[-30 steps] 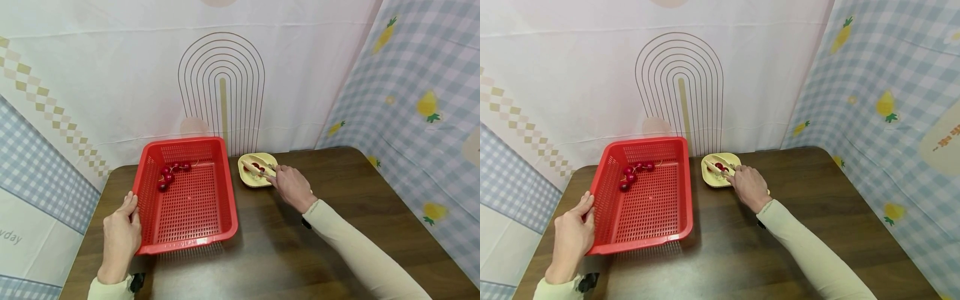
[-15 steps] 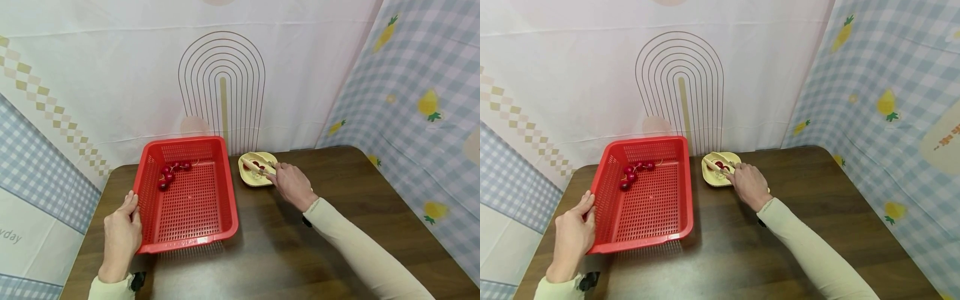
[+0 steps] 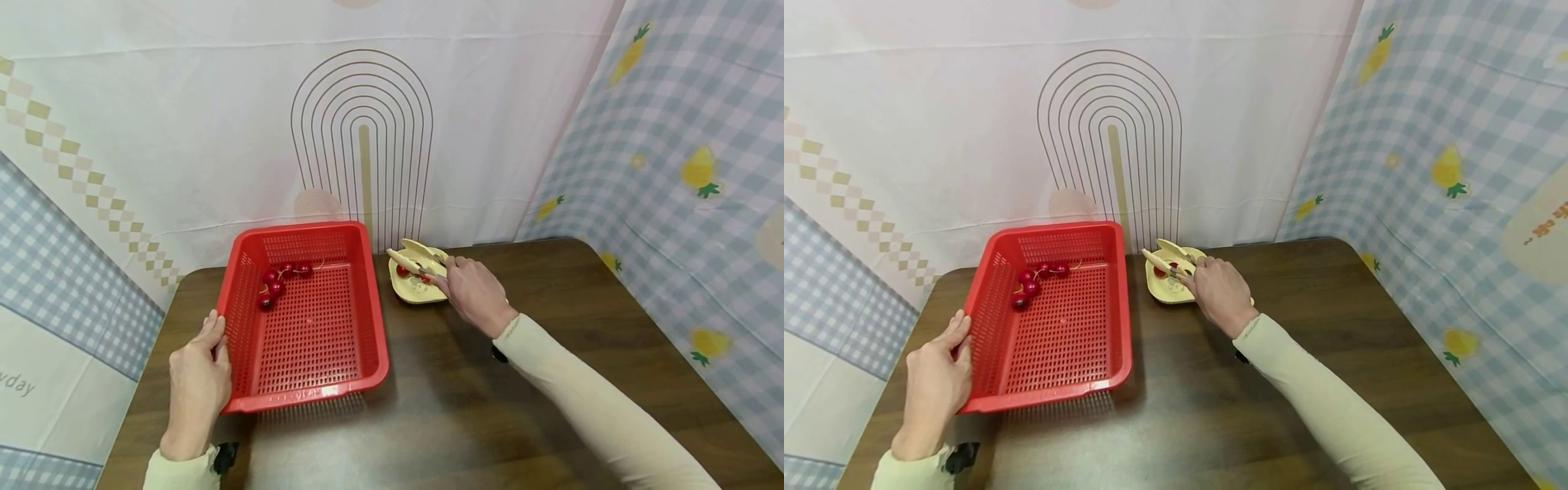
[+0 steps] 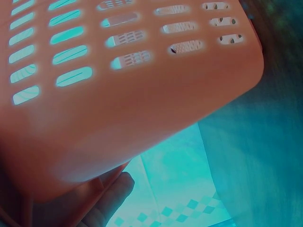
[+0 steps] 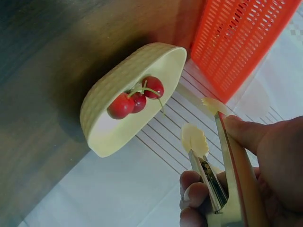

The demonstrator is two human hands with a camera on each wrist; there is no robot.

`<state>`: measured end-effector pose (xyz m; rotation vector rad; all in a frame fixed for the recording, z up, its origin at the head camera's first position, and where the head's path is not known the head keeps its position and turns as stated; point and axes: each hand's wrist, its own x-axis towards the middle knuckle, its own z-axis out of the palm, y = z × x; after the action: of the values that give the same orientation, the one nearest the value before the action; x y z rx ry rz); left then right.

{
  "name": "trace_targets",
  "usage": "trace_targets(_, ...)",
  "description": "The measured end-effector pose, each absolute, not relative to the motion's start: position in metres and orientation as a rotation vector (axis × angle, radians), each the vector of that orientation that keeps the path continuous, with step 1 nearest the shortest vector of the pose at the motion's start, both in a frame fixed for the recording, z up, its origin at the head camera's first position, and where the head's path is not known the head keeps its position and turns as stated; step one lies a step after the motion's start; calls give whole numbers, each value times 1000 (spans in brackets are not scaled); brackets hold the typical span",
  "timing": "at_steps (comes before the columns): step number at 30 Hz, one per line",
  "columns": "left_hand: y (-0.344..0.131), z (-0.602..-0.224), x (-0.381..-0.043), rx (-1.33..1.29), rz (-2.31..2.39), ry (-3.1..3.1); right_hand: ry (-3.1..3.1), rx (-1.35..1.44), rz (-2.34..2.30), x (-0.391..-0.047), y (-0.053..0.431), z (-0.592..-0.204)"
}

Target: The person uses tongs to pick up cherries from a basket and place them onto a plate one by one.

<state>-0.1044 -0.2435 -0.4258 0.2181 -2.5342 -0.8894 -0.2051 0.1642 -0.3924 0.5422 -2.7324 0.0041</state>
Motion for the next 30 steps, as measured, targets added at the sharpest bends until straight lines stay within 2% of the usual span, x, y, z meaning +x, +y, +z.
trace_targets(30,-243,-426,-103,224,-902,-2544,-2644,703,-16,-210,125,-360)
